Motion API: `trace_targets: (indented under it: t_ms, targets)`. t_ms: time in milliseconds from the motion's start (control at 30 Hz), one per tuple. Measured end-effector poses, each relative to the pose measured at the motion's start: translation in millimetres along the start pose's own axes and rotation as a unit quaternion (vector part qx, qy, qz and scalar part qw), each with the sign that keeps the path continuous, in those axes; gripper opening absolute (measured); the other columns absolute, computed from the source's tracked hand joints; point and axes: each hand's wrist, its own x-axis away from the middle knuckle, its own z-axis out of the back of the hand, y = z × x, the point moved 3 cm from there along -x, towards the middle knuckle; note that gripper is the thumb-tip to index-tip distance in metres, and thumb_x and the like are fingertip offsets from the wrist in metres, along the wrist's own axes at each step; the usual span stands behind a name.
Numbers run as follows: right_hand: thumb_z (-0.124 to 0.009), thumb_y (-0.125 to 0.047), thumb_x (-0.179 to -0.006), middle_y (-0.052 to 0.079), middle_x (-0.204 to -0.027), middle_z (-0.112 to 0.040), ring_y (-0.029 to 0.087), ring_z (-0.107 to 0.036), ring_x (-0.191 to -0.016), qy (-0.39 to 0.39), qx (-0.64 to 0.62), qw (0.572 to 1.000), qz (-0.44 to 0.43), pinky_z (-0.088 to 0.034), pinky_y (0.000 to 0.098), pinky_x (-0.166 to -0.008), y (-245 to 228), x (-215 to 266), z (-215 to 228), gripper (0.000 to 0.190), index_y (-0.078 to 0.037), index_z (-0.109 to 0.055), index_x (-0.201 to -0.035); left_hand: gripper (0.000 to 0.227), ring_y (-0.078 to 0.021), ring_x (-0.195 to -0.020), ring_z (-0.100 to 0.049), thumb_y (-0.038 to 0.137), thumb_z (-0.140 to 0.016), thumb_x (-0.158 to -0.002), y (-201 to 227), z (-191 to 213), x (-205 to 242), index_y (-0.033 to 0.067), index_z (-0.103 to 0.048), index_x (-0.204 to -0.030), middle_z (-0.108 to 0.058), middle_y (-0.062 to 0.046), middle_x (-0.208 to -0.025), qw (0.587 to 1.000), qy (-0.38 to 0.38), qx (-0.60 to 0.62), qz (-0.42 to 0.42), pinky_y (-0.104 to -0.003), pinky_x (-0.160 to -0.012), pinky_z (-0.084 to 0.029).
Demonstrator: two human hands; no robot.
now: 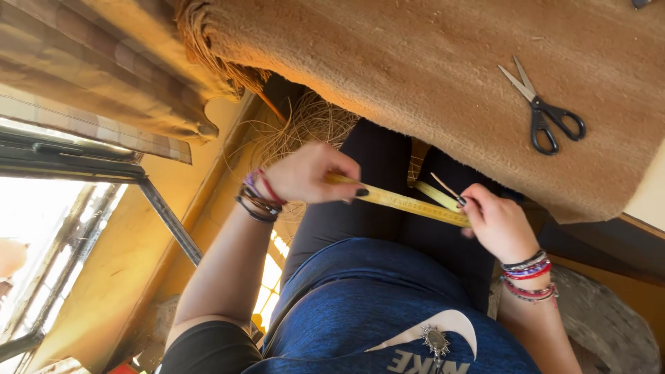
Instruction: Measuring and cutting lengths of twine using a measuring tape and scissors
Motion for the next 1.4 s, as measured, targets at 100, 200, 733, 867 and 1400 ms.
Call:
trace_targets:
  t_ms: [100,200,733,867,1400]
  targets:
    - [-0.053,-0.009,-0.103,0.018,-0.089,-0.077,0.042,-0.073,-0.084,0.080,-0.212,0.969,0.096,-0.059,0.0489,-0.072,-60.4,1.6,25.5,0.016,-0.011,-0.067,-0.111,0.015,-0.0315,-0.091,-0.075,0.028,-0.072,-0.087,-12.4,-40.9,-15.0,0.0223,-0.076,-0.101,-0.078,-0.004,-0.087,1.000,0.005,-0.018,-0.006,-0.042,-0.076,-0.059]
    - [-0.045,-0.012,-0.106,0.017,-0.085,-0.069,0.025,-0.066,-0.052,0.063,-0.362,0.921,0.132,-0.056,0.0408,-0.046,-85.0,4.2,15.4,0.017,-0.003,-0.060,-0.109,0.021,-0.0339,-0.084,-0.074,0.043,-0.070,-0.084,0.4,-79.7,-34.1,0.0242,-0.074,-0.093,-0.077,-0.003,-0.082,0.995,0.008,-0.099,0.009,-0.047,-0.075,-0.059]
    - [-0.050,-0.010,-0.104,0.016,-0.089,-0.074,0.009,-0.058,-0.044,0.025,-0.510,0.840,0.184,-0.047,0.0211,-0.037,-71.4,16.1,20.3,0.018,-0.002,-0.062,-0.093,0.012,-0.0248,-0.069,-0.077,0.021,-0.073,-0.089,6.1,-55.7,-22.5,0.0189,-0.073,-0.101,-0.073,-0.007,-0.081,0.980,0.174,0.057,0.082,-0.034,-0.066,-0.061]
    - [-0.057,-0.003,-0.101,0.015,-0.072,-0.070,0.003,-0.054,-0.044,0.055,-0.505,0.837,0.205,-0.043,0.0155,-0.036,-73.7,11.8,23.9,0.014,0.003,-0.067,-0.093,0.012,-0.0139,-0.065,-0.076,0.016,-0.075,-0.091,10.4,-64.7,-29.5,0.0126,-0.076,-0.103,-0.073,-0.003,-0.081,0.951,0.226,0.202,0.060,-0.022,-0.062,-0.057]
    - [-0.061,0.003,-0.096,0.021,-0.089,-0.073,0.022,-0.074,-0.050,0.082,-0.512,0.829,0.211,-0.049,0.0177,-0.032,-62.4,8.8,16.6,0.011,0.009,-0.071,-0.097,0.018,-0.0093,-0.059,-0.069,0.014,-0.079,-0.090,2.5,-76.2,-34.1,-0.0008,-0.078,-0.101,-0.074,-0.009,-0.077,0.911,0.291,0.288,0.048,-0.019,-0.055,-0.054]
